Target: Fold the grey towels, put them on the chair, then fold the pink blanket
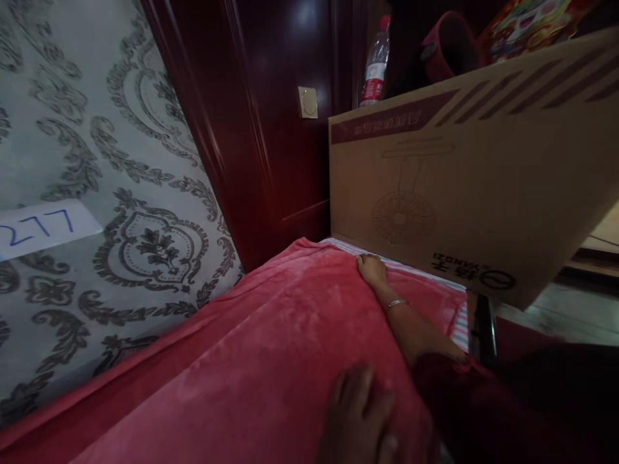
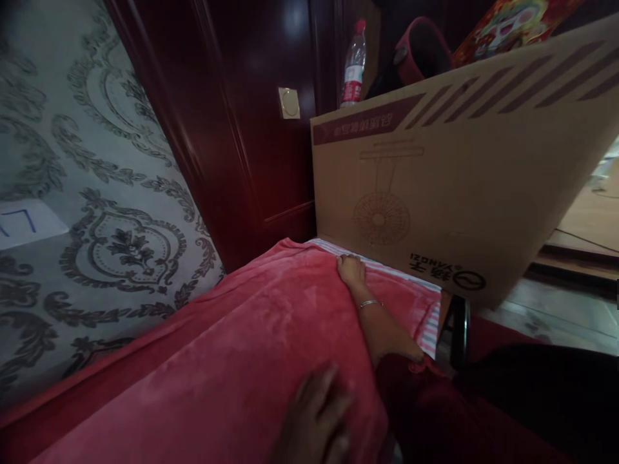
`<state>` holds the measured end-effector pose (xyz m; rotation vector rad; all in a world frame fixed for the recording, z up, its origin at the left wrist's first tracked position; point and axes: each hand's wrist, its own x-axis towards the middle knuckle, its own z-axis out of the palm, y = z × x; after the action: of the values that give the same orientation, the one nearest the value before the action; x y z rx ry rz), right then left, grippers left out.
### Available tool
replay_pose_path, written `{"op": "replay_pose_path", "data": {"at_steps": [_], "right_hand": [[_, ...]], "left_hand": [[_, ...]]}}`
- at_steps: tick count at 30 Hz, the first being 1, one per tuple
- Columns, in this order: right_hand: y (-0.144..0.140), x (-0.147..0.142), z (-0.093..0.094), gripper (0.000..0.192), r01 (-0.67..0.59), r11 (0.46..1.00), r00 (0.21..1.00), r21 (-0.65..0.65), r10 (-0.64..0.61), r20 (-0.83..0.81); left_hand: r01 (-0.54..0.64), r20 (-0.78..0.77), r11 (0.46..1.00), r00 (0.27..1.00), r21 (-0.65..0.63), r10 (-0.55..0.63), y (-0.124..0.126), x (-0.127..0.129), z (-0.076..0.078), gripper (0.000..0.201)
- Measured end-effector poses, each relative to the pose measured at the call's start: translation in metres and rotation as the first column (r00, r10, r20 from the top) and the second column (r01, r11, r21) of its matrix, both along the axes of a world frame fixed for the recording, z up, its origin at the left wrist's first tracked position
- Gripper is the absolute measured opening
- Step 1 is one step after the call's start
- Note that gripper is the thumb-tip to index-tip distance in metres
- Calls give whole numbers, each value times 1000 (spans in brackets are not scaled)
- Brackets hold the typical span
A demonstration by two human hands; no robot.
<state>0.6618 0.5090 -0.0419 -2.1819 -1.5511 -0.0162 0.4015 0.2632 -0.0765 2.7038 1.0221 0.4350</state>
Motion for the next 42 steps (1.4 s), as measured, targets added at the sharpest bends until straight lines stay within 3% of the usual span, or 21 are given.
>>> {"op": "replay_pose_path", "data": {"at_steps": [3, 6, 9, 15, 23, 25, 28, 31, 36, 39, 42], "right_hand": [[2, -1, 1, 43, -56, 998, 998, 35, 55, 35], [3, -4, 6, 37, -117, 991, 992, 63, 114, 49], [2, -9, 11, 32, -185, 979, 982, 91, 182, 40], [-4, -8, 12, 19, -355, 932, 933, 79, 358, -38], [10, -3, -1, 37, -410, 901, 856, 141, 434, -282], [10, -5, -2, 52, -470, 867, 803, 165, 498, -328], [5, -7, 0, 82, -629, 760, 656, 160, 630, -416], [1, -8, 4, 92, -720, 678, 529, 150, 675, -513], [-3, -13, 8, 87, -666, 707, 466, 236, 642, -609], [-3, -17, 10, 73, -556, 759, 394, 338, 599, -697], [0, -19, 10, 65, -433, 839, 339, 331, 491, -803]], "left_hand": [[-351, 34, 935, 936, 45, 350, 11, -18, 25, 55], [-515, -83, 855, 851, 58, 518, 29, -37, 41, 63], [-512, -177, 859, 843, 25, 508, 42, -49, 35, 65], [-496, -175, 866, 849, 63, 499, 44, -51, 19, 63], [-508, -167, 861, 846, 33, 506, 43, -49, 23, 64], [-509, -150, 860, 849, 28, 507, 43, -49, 24, 63], [-505, -118, 863, 856, 21, 503, 41, -48, 26, 62], [-502, -103, 865, 859, 18, 501, 40, -48, 27, 62], [-506, -119, 862, 854, 32, 506, 40, -47, 27, 62], [-508, -126, 860, 852, 39, 509, 40, -47, 26, 63], [-506, -115, 861, 854, 43, 507, 40, -47, 25, 62]]}}
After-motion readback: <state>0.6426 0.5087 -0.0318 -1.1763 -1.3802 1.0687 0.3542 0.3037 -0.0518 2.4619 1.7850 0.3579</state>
